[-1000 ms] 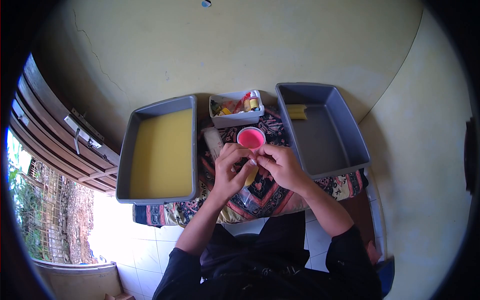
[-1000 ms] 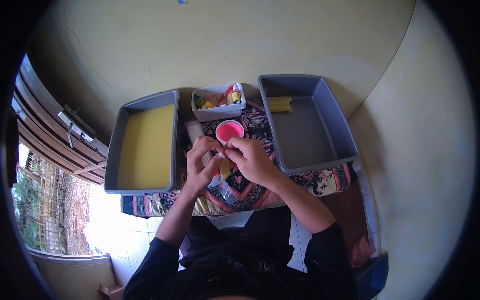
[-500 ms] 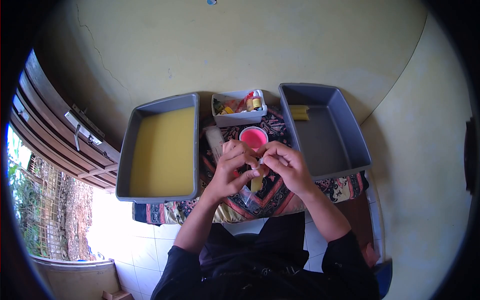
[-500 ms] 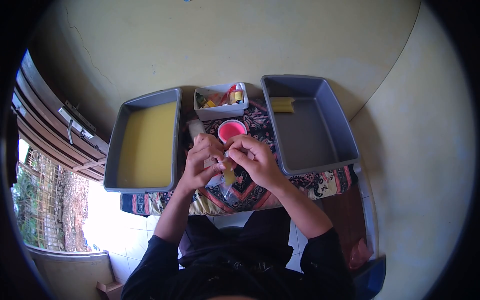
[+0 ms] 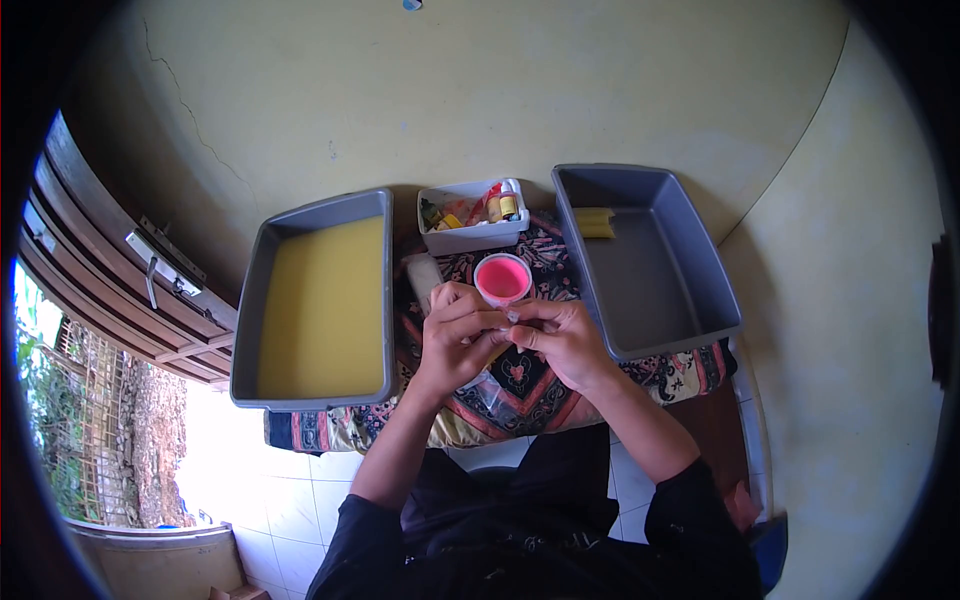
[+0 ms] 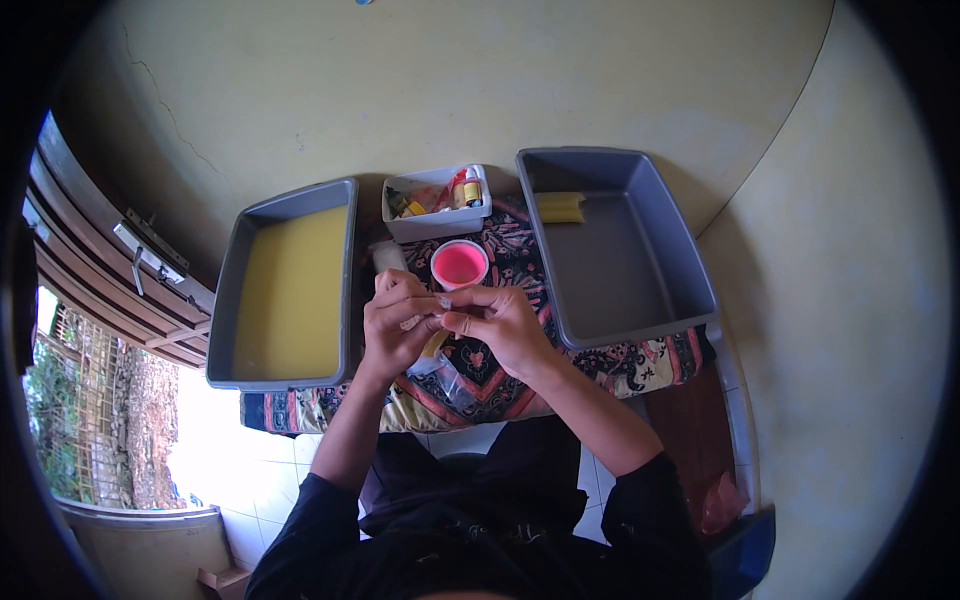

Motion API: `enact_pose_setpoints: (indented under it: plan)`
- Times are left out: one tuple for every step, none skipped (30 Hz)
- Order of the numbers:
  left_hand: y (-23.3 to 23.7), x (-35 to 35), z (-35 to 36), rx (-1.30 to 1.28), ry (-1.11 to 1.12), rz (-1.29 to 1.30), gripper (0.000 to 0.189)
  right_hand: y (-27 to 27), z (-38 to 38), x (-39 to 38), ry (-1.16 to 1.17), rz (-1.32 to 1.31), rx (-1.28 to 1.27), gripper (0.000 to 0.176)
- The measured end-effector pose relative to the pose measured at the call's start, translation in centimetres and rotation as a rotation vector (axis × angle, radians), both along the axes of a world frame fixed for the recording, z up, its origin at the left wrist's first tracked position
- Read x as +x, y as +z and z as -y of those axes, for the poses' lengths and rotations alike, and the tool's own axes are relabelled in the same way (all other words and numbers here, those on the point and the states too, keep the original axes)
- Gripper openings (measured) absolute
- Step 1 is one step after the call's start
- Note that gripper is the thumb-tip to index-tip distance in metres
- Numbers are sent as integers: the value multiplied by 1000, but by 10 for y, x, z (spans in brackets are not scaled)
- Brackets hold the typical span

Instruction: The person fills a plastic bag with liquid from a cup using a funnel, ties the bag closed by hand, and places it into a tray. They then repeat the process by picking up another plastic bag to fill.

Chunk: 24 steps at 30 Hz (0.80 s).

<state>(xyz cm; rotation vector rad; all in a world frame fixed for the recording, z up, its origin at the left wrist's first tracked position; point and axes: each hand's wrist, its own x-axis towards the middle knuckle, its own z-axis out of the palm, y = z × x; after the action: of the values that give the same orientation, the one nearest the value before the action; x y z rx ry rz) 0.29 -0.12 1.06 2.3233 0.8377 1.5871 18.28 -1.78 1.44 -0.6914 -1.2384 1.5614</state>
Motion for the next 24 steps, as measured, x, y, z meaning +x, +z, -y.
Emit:
enact_pose_setpoints:
  plan:
    - [-1, 1, 0, 2, -3, 16, 18, 1, 0, 0, 2, 0, -2, 20]
    - [-2, 1, 1, 3, -7, 33, 18, 2, 0, 0, -6, 28, 4, 15]
    - [-3, 1, 2, 0, -7, 33, 18, 2, 0, 0, -15, 57, 9, 9]
    - [-3, 2, 2, -8, -27, 35, 18, 2, 0, 0, -16, 57, 7, 9]
    - [-3, 2, 2, -14, -47, 37, 18, 3, 0, 1, -31, 90, 21, 6]
    - [-3, 2, 3, -13, -47, 37, 18, 3, 0, 1, -46, 124, 38, 4]
    - [-3, 3, 3, -33, -62, 34, 18, 4, 0, 0, -46, 123, 40, 4]
    - [-3, 3, 3, -53, -77, 31, 18, 3, 2, -3, -102, 113, 59, 5]
    - [-1, 5, 4, -52, -77, 31, 18, 4, 3, -4, -159, 103, 78, 7]
    - [3, 8, 5, -79, -76, 41, 18, 4, 3, -6, -157, 103, 79, 7]
    - [6, 11, 7, -107, -74, 51, 18, 4, 3, -7, -224, 118, 155, 8]
    - [9, 13, 8, -113, -73, 47, 18, 5, 3, -8, -293, 132, 232, 9]
    - [11, 13, 10, -113, -73, 48, 18, 8, 3, -7, -293, 132, 232, 9]
    - [14, 13, 11, -111, -50, 19, 19, 12, 4, -5, -309, 151, 218, 10]
    - [15, 13, 13, -110, -28, -10, 20, 15, 6, -3, -327, 170, 204, 11]
    - [15, 13, 14, -109, -31, -11, 20, 17, 6, -2, -329, 169, 205, 11]
    - [15, 12, 16, -109, -12, -36, 21, 17, 7, 0, -340, 163, 219, 12]
    - [15, 12, 17, -109, 8, -60, 21, 17, 8, 1, -349, 158, 233, 12]
    - [16, 12, 18, -112, 9, -61, 21, 17, 7, 3, -348, 157, 231, 12]
    - [18, 11, 20, -125, 12, -85, 21, 15, 7, 4, -342, 124, 219, 12]
    - [19, 11, 21, -137, 15, -108, 21, 14, 7, 5, -337, 92, 207, 12]
    - [18, 12, 20, -136, 14, -108, 21, 14, 7, 4, -337, 92, 209, 12]
    - [15, 12, 17, -151, -48, -42, 21, 15, 7, 2, -337, 102, 228, 12]
    - [13, 13, 15, -167, -113, 22, 22, 15, 7, 1, -339, 112, 247, 11]
